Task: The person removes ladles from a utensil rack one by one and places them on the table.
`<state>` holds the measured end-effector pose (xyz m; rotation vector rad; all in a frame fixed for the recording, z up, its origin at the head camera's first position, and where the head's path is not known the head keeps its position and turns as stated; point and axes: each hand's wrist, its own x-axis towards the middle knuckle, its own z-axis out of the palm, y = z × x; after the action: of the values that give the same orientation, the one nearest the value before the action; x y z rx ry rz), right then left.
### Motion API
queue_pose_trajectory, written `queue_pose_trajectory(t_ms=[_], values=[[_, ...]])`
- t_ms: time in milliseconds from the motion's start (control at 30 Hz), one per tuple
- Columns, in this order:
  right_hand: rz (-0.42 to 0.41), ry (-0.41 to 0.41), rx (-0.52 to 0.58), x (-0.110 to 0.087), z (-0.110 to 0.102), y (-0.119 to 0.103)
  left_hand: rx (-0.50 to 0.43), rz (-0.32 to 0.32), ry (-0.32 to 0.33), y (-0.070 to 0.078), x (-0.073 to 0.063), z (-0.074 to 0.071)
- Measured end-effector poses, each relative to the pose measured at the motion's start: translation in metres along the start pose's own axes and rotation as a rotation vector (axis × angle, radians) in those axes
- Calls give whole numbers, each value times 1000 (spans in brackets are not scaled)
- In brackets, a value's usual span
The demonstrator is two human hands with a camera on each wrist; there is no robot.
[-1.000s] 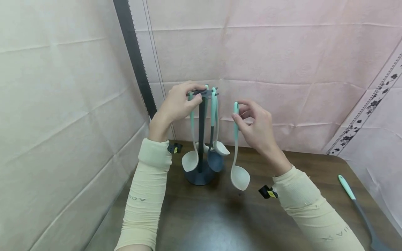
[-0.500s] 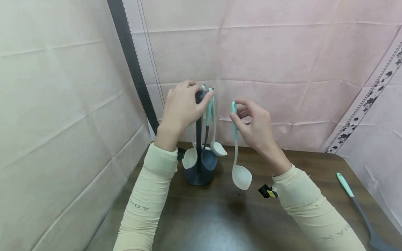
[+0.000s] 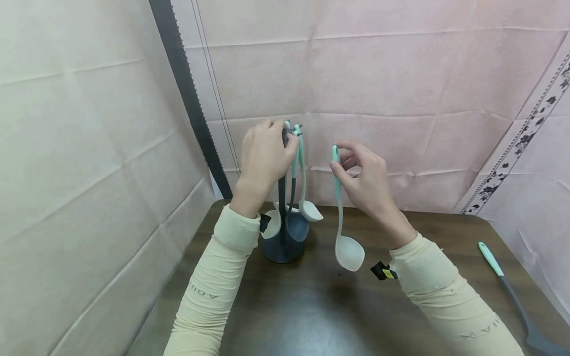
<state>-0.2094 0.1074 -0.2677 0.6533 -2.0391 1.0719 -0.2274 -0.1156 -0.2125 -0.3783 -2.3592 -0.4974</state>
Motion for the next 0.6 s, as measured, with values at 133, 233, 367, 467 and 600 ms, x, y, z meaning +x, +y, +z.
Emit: queue_pose_trajectory(t_ms=[133, 233, 367, 467, 600], values=[[5, -8, -13, -2, -2, 6, -56, -33, 1, 0, -2, 2], [12, 0, -25, -4, -4, 11, -95, -54, -9, -2, -4, 3], [23, 17, -44, -4, -9, 17, -124, -52, -35, -6, -4, 3], [30, 18, -58, -5, -11, 20, -148, -39, -50, -10, -3, 1], [37, 11, -62, -6, -14, 25, -171, -6, -49, -16, -3, -1]])
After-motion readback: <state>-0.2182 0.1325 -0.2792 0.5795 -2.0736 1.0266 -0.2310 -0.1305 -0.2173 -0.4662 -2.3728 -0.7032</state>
